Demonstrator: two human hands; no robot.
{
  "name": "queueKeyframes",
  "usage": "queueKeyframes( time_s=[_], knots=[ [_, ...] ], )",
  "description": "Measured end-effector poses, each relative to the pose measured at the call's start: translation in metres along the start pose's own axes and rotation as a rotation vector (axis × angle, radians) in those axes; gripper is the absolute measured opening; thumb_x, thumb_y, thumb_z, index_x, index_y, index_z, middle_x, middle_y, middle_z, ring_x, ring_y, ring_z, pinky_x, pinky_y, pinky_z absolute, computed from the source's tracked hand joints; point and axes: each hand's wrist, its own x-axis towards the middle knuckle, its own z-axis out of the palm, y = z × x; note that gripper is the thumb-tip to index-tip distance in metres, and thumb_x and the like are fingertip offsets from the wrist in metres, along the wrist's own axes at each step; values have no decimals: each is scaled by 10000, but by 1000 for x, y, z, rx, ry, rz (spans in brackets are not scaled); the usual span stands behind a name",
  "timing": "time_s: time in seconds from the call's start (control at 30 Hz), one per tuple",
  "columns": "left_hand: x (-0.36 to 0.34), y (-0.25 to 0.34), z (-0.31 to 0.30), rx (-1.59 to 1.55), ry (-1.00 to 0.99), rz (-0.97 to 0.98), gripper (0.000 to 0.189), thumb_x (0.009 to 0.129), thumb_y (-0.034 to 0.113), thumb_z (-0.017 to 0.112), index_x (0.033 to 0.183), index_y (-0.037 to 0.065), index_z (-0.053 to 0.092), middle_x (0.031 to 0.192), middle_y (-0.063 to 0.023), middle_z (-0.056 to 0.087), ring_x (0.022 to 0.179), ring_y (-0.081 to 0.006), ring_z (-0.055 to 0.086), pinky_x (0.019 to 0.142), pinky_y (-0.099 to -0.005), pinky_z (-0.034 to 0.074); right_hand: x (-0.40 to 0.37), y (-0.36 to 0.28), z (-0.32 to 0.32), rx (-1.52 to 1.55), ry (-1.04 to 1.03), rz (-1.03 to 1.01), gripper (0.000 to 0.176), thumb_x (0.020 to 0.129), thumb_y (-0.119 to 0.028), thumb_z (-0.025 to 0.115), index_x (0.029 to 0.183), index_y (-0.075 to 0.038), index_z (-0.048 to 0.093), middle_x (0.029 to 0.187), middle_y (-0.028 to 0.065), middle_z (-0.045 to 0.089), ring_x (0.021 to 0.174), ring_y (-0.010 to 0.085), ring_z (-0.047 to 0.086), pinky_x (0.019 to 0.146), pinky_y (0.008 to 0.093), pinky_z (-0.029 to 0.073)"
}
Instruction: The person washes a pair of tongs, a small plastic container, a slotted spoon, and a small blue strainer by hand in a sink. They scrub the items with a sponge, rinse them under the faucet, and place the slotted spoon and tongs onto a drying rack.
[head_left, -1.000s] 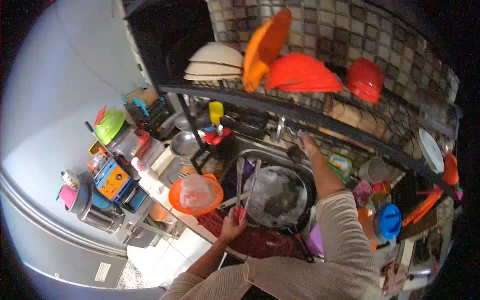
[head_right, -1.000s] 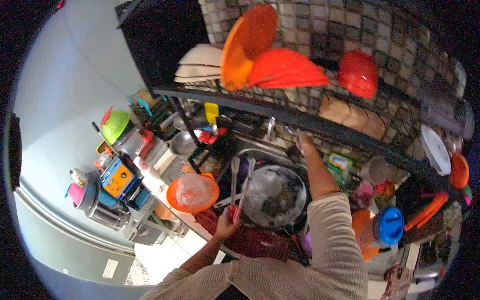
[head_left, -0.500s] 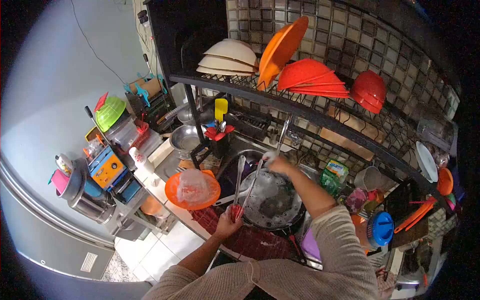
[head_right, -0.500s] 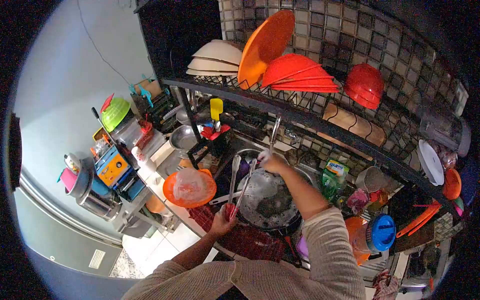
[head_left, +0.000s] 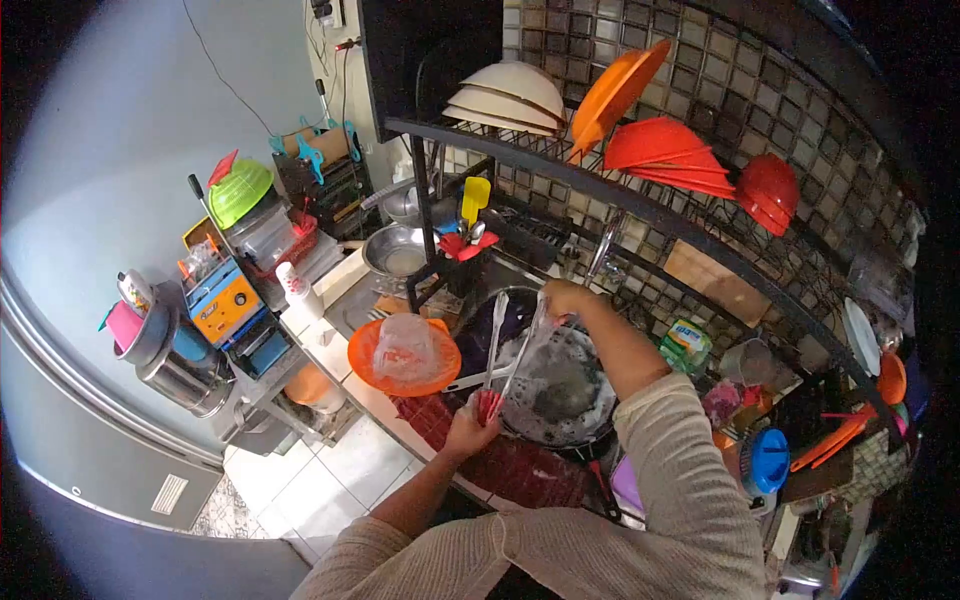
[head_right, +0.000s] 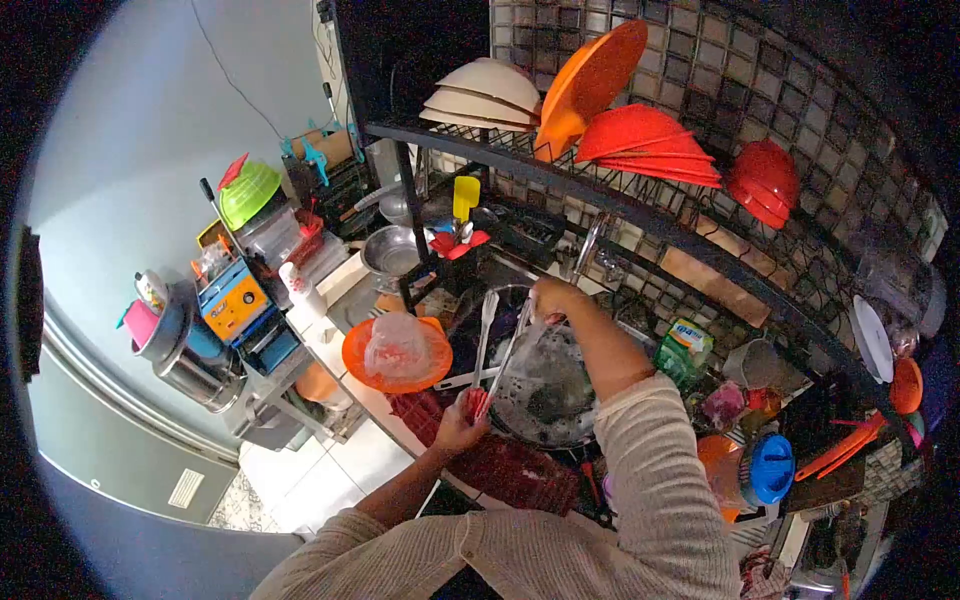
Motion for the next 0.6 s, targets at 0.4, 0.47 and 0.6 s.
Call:
queueKeyframes(
  time_s=[0.4, 0.47, 0.6],
  knots=[
    [-1, 21, -4, 94, 7, -9, 545, 752, 201, 621, 1194, -30, 400, 835, -180, 619, 760, -301, 639, 654, -365, 484, -3, 27, -9, 117, 111, -182, 56, 757, -42, 619, 774, -25, 670, 697, 82, 658, 605, 167, 641, 496, 317, 497],
    [0, 25, -7, 91, -29, -43, 546, 752, 203, 622, 1193, -31, 401, 835, -182, 618, 759, -304, 638, 655, -364, 486, -13, 22, -11, 134, 204, -164, 59, 756, -78, 660, 741, -21, 657, 630, 85, 636, 567, 164, 624, 466, 307, 484],
    [-1, 23, -6, 127, -42, -6, 559, 752, 212, 626, 1202, -30, 400, 837, -183, 616, 756, -315, 635, 660, -363, 489, 1, 30, -6, 13, 466, -266, 319, 833, -323, 621, 692, -37, 621, 563, 65, 583, 518, 140, 578, 470, 306, 468]
  ],
)
